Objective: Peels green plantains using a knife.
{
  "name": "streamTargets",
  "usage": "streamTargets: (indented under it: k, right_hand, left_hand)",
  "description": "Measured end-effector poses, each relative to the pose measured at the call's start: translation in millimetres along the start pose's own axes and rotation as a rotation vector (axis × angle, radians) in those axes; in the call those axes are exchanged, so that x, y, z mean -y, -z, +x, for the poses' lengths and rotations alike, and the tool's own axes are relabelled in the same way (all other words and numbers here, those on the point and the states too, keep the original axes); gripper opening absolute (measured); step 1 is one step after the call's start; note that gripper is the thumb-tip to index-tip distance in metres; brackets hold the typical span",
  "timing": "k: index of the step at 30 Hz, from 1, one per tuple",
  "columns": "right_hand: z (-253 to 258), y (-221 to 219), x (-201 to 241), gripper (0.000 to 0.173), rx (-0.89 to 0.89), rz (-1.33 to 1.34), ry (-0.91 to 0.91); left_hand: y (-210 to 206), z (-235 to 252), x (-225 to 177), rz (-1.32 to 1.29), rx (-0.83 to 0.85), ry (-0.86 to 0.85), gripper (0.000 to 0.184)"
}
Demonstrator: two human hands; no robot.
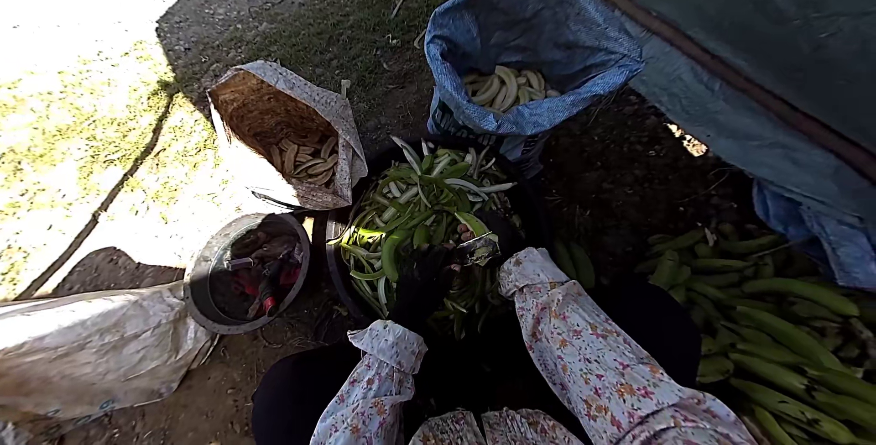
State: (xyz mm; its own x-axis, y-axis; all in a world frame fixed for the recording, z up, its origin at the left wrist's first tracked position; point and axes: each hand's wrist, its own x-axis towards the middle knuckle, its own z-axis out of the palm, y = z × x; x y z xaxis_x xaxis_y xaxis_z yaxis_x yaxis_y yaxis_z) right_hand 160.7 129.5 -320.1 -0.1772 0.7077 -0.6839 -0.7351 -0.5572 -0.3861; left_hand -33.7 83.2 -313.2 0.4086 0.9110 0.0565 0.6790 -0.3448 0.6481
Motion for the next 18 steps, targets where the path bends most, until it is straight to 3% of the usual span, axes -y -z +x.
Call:
streamTargets:
  k: [2,5,7,10,11,13,15,16,18]
  right_hand:
    - [-7.3,-1.4,-16.5,0.039,0.027,-0.122,0.127]
    - [-11.8,-6.0,-42.7,0.035,0.008,-0.344,0.245]
    - [-18.8,-8.4,-51.7,0.035,-0.013,-0.505,0.258]
    - [-19.6,-5.6,-32.8,0.037,-0.103,-0.703,0.304]
    - [-18.8,-6.8,-16.6,0.037,-0.138,-0.658,0.329]
    - [-14.5,-8.3,26.2,0.031,-0.096,-0.295,0.409]
    - [-13.7,-10.6,70.8,0.034,0.317,0.250,0.524]
    - [-13.3,-19.1,82.3,0.037,0.449,0.395,0.575]
    - [-7.9,-34.0,79.9,0.035,0.352,0.295,0.585]
  left_hand:
    - [-2.7,4.2,1.5,0.075,-0.079,0.036,0.044]
    - [-2.7,15.9,8.4,0.133,-0.138,0.263,0.048]
    - [2.0,21.7,20.5,0.045,-0.153,0.394,0.048]
    - [14.5,22.9,28.3,-0.093,-0.264,0.427,0.045]
    - [20.0,23.2,29.3,-0.143,-0.324,0.418,0.044]
    - [27.6,20.5,31.4,-0.242,-0.423,0.412,0.041]
    - [40.1,17.2,20.5,-0.326,-0.501,0.433,0.037]
    - [49.1,16.7,11.4,-0.371,-0.528,0.437,0.035]
    - [53.0,17.5,7.7,-0.392,-0.589,0.397,0.035]
